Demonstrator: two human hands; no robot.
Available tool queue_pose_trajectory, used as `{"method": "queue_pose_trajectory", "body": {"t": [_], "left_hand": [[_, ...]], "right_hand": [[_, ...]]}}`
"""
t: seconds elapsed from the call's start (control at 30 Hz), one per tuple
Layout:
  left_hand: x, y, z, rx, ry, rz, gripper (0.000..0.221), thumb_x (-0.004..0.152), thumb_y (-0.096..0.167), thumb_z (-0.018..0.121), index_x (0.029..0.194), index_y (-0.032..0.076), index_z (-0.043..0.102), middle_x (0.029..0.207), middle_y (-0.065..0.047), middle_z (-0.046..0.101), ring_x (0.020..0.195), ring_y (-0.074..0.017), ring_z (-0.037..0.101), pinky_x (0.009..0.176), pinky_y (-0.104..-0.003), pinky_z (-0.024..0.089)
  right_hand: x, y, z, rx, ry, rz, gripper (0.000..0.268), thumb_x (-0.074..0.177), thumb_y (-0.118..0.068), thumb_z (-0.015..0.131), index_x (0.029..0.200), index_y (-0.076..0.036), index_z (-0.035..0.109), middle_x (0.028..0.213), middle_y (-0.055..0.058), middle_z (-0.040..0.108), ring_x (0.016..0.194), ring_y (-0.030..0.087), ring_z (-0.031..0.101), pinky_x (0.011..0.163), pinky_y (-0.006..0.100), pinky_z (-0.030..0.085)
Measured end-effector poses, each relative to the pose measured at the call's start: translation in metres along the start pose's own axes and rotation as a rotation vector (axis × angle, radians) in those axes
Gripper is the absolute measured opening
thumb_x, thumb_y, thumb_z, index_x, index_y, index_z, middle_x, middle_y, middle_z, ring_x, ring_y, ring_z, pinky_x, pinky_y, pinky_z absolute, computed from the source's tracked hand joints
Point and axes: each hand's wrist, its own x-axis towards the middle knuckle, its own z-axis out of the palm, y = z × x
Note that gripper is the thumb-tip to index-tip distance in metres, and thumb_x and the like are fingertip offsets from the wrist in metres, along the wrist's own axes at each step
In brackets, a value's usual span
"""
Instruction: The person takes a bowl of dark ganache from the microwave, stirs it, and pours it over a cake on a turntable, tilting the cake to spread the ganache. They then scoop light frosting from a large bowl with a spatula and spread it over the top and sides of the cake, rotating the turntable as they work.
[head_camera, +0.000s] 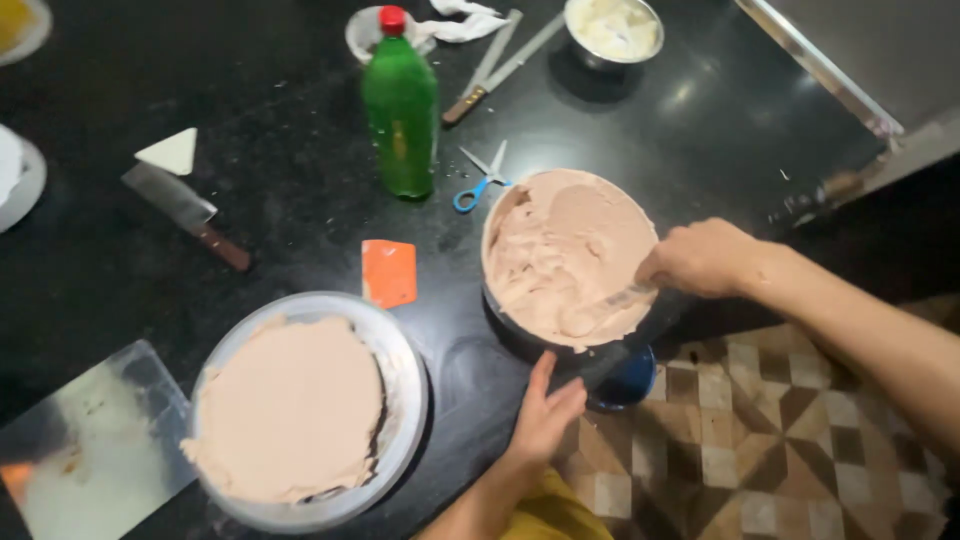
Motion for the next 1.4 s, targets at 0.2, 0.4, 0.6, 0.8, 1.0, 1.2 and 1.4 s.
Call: {"method": "queue_pose_trajectory", "body": {"t": [0.2,0.4,0.6,0.8,1.0,1.2,1.4], "left_hand": [[0.013,-0.026,0.012,-0.170,0.138,-0.119,0.096,0.088,0.010,0.072,0.162,0.011,0.011,0.158,-0.025,0.038,0.141,-0.0264,0.050,0.101,-0.036,0.049],[0.013,-0.012,0.010,-0.268,0.094,-0.088,0.093,0.092,0.008,0.071,0.163,0.011,0.010,0.160,-0.027,0.039,0.147,-0.0267,0.044,0.110,-0.035,0.045],[-0.074,0.045,-0.047,-0.333,0.317,-0.086,0.078,0.095,0.018,0.065,0.161,0.012,0.022,0.163,-0.006,0.037,0.143,-0.0301,0.049,0.112,-0.042,0.046],[-0.161,0.008,-0.153,-0.558,0.898,0.369,0.039,0.103,0.021,0.058,0.133,-0.004,0.059,0.128,-0.013,0.066,0.116,-0.0238,0.065,0.103,-0.041,0.055],[-0.189,0.062,-0.192,-0.146,0.938,0.511,0.020,0.107,0.016,0.057,0.110,-0.001,0.066,0.094,-0.003,0.068,0.084,-0.0125,0.063,0.074,-0.028,0.054],[-0.186,0.068,-0.196,-0.188,0.855,0.504,0.021,0.103,0.018,0.063,0.107,-0.002,0.062,0.090,-0.010,0.070,0.077,-0.0177,0.070,0.066,-0.031,0.059],[-0.174,0.058,-0.191,-0.122,0.862,0.422,0.023,0.100,0.020,0.064,0.112,-0.001,0.065,0.091,-0.008,0.072,0.075,-0.0140,0.069,0.065,-0.028,0.058]], "right_hand": [[0.005,0.003,0.016,-0.147,0.112,-0.095,0.033,0.090,-0.020,0.059,0.114,-0.037,0.074,0.103,0.004,0.077,0.096,0.029,0.074,0.081,0.043,0.060],[0.015,-0.003,0.020,0.186,-0.105,-0.053,0.029,0.091,-0.025,0.067,0.117,-0.030,0.077,0.088,0.009,0.077,0.076,0.027,0.072,0.068,0.038,0.058],[-0.015,0.007,0.037,1.036,-0.244,0.083,0.032,0.101,-0.024,0.058,0.126,-0.010,0.071,0.066,0.007,0.060,0.050,0.015,0.055,0.045,0.031,0.046],[0.042,-0.025,0.008,0.907,-0.009,-0.177,0.033,0.099,-0.017,0.060,0.124,0.000,0.072,0.084,0.019,0.066,0.072,0.028,0.063,0.064,0.042,0.060],[-0.073,-0.346,-0.110,-0.238,0.641,-0.719,0.035,0.086,-0.035,0.067,0.120,-0.029,0.074,0.105,-0.001,0.072,0.088,0.017,0.065,0.085,0.034,0.049],[-0.069,-0.456,-0.095,-1.390,0.491,-0.852,0.024,0.095,-0.031,0.059,0.112,-0.021,0.073,0.127,0.004,0.056,0.115,0.024,0.050,0.087,0.040,0.041],[-0.068,-0.494,-0.112,-1.500,0.383,-0.819,0.026,0.098,-0.033,0.059,0.110,-0.013,0.069,0.114,-0.001,0.058,0.103,0.019,0.053,0.074,0.032,0.044]]}}
